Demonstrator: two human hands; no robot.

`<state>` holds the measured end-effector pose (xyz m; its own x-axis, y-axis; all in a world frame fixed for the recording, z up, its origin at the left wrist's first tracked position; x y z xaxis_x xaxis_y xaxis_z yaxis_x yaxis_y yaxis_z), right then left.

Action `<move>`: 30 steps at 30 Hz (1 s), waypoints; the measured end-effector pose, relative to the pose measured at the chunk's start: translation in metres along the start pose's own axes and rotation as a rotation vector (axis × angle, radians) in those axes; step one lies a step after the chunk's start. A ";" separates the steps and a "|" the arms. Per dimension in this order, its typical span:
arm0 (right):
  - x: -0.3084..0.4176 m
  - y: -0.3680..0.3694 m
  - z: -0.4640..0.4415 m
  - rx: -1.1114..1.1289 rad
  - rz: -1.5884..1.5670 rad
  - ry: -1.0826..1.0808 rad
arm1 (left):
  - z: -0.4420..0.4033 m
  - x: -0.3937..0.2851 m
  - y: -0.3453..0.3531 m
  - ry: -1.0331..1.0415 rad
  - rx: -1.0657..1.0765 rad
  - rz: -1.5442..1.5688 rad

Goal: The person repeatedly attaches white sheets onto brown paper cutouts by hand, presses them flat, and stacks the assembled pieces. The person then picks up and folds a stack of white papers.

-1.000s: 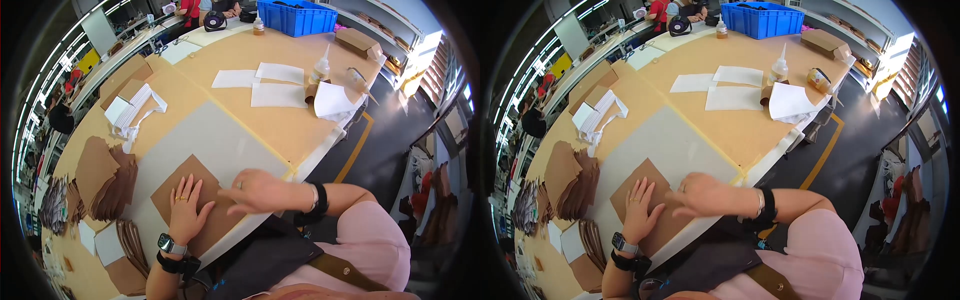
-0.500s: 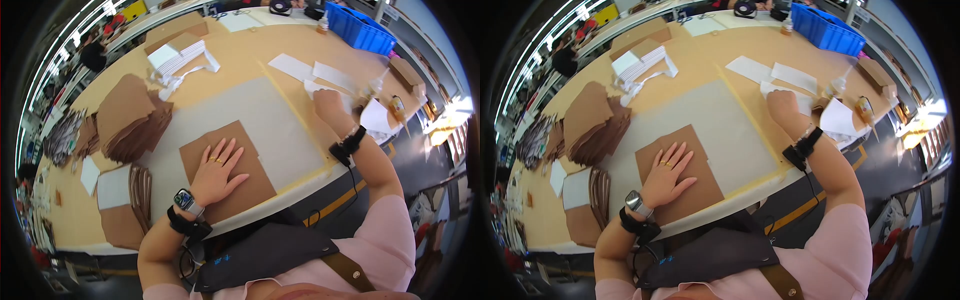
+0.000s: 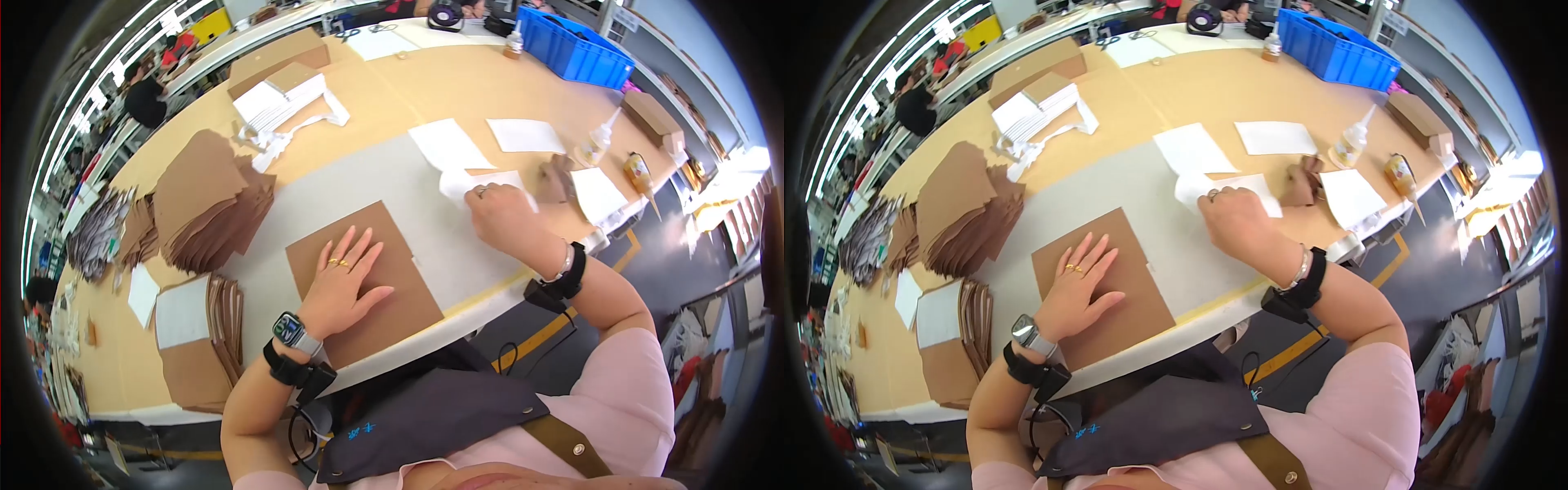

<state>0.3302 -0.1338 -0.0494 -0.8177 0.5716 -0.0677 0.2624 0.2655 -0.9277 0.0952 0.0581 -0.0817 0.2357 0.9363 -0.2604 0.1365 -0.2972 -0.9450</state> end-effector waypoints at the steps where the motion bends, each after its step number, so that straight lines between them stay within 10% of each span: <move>1: 0.000 0.004 0.003 0.025 0.001 -0.008 | -0.003 -0.003 -0.002 0.014 -0.006 -0.021; 21: -0.007 0.002 0.073 -0.092 -0.269 -0.169 | -0.141 0.021 0.024 0.125 0.147 -0.130; 30: -0.041 -0.058 0.094 -0.097 -1.041 0.010 | -0.168 0.046 0.027 0.125 0.055 -0.183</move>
<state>0.3007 -0.2458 -0.0270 -0.6589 0.0312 0.7516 -0.5288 0.6914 -0.4923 0.2710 0.0615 -0.0855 0.3293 0.9423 -0.0606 0.1358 -0.1108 -0.9845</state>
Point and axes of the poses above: each hand's wrist, its own z-axis away from the middle knuckle, its own y-axis out of the palm, x = y × z, the point moved 2 cm from there along -z, towards the middle knuckle, and after that the axes turned 15 degrees about y, right-handed, at the moved point
